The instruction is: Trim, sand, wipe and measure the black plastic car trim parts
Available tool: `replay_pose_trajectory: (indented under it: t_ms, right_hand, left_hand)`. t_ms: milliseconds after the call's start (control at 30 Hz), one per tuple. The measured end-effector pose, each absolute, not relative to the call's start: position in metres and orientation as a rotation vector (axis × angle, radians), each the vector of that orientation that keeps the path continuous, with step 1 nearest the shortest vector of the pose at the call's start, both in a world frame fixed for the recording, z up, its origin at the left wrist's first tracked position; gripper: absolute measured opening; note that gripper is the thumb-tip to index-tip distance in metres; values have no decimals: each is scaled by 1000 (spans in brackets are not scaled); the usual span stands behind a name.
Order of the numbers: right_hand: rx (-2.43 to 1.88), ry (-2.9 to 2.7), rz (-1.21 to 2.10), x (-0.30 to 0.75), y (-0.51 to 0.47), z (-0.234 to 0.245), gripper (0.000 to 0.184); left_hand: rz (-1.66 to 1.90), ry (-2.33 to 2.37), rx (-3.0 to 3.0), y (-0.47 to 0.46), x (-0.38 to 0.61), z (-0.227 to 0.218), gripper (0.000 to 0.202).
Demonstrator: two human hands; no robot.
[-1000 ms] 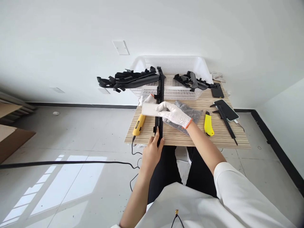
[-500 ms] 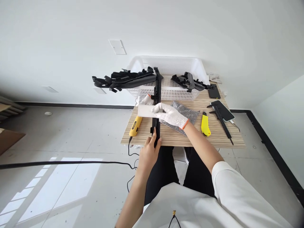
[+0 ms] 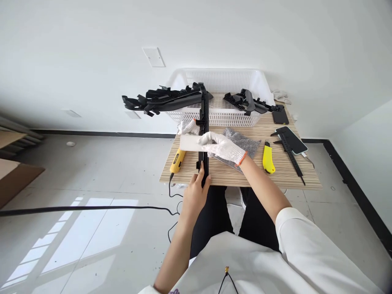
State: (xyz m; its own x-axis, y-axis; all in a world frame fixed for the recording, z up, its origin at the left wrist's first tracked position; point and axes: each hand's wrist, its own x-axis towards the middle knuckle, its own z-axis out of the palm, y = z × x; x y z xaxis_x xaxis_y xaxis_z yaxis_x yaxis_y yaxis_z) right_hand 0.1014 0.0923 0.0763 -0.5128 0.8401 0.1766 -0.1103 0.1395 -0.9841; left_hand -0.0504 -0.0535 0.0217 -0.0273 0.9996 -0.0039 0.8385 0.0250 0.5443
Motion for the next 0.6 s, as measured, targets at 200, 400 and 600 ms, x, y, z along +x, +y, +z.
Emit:
replay_pose_trajectory:
  t_ms: [200, 400, 600]
  right_hand:
    - [-739, -1549, 1436, 99, 93, 72, 16]
    - [-756, -1574, 1372, 97, 90, 74, 16]
    - [-742, -1532, 1397, 96, 87, 72, 13]
  left_hand:
    - [554, 1942, 1878, -53, -49, 21, 55]
    - [548, 1944, 1861, -55, -49, 22, 55]
    - [552, 1948, 1848, -54, -50, 22, 56]
